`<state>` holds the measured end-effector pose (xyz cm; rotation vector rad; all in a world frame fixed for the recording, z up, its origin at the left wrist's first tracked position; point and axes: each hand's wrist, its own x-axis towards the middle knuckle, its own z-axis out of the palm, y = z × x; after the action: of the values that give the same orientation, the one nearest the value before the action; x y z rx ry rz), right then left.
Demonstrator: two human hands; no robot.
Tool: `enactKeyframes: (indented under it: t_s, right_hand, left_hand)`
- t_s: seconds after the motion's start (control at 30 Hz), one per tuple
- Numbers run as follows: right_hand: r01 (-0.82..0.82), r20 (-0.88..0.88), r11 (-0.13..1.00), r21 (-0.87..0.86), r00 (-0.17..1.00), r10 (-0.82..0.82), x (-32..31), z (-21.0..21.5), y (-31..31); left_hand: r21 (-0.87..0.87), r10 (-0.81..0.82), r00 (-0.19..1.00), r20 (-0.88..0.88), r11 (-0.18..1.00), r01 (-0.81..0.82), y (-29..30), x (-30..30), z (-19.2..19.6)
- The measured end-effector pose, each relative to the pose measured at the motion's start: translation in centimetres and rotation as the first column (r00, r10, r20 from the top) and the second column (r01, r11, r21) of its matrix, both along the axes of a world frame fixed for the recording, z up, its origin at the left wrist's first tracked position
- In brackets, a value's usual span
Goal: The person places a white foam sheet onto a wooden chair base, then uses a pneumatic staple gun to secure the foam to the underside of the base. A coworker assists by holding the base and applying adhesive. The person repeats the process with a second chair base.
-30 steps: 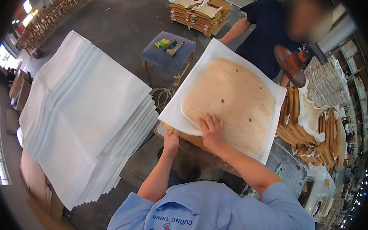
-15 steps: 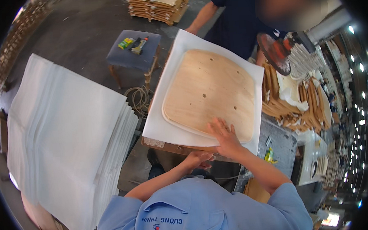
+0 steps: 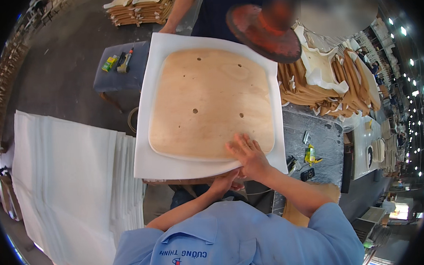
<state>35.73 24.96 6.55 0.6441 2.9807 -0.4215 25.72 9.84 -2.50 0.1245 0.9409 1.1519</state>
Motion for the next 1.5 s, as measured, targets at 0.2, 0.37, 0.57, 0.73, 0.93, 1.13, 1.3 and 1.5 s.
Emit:
enactKeyframes:
  t_s: [0.2,0.37,0.57,0.73,0.93,1.13,1.3,1.5]
  right_hand:
    - [-0.014,0.027,0.995,-0.101,0.999,0.017,0.6,0.6,1.4]
    - [0.365,-0.274,0.911,-0.192,0.871,-0.407,7.5,2.7,7.5]
    - [0.65,-0.475,0.734,-0.195,0.593,-0.651,9.4,-3.4,11.5]
    - [0.688,-0.43,0.669,-0.28,0.533,-0.729,8.2,-6.2,11.1]
    - [0.648,-0.487,0.746,-0.153,0.607,-0.628,8.4,-5.9,10.4]
    - [0.691,-0.454,0.723,-0.02,0.637,-0.622,8.0,-5.1,10.0]
    - [0.664,-0.469,0.747,-0.048,0.645,-0.603,7.7,-4.8,10.2]
    - [0.586,-0.25,0.258,-0.768,0.097,-0.963,11.9,-6.2,13.6]
  left_hand:
    - [0.201,-0.312,0.796,-0.519,0.86,0.469,-0.2,-2.6,1.4]
    - [0.122,-0.111,0.878,-0.466,0.974,0.189,-5.1,-13.1,12.4]
    - [0.049,-0.001,-0.186,-0.983,0.963,-0.266,-2.1,-26.4,9.9]
    - [-0.011,-0.076,-0.19,-0.979,0.947,-0.32,2.3,-24.6,6.7]
    - [0.033,-0.103,-0.393,-0.914,0.945,-0.325,2.5,-22.6,6.6]
    - [0.026,-0.117,-0.368,-0.922,0.933,-0.36,3.0,-22.0,7.4]
    - [0.014,-0.122,-0.33,-0.936,0.924,-0.381,2.0,-21.9,7.3]
    - [0.236,0.351,0.13,-0.927,0.818,-0.524,2.4,-25.1,9.2]
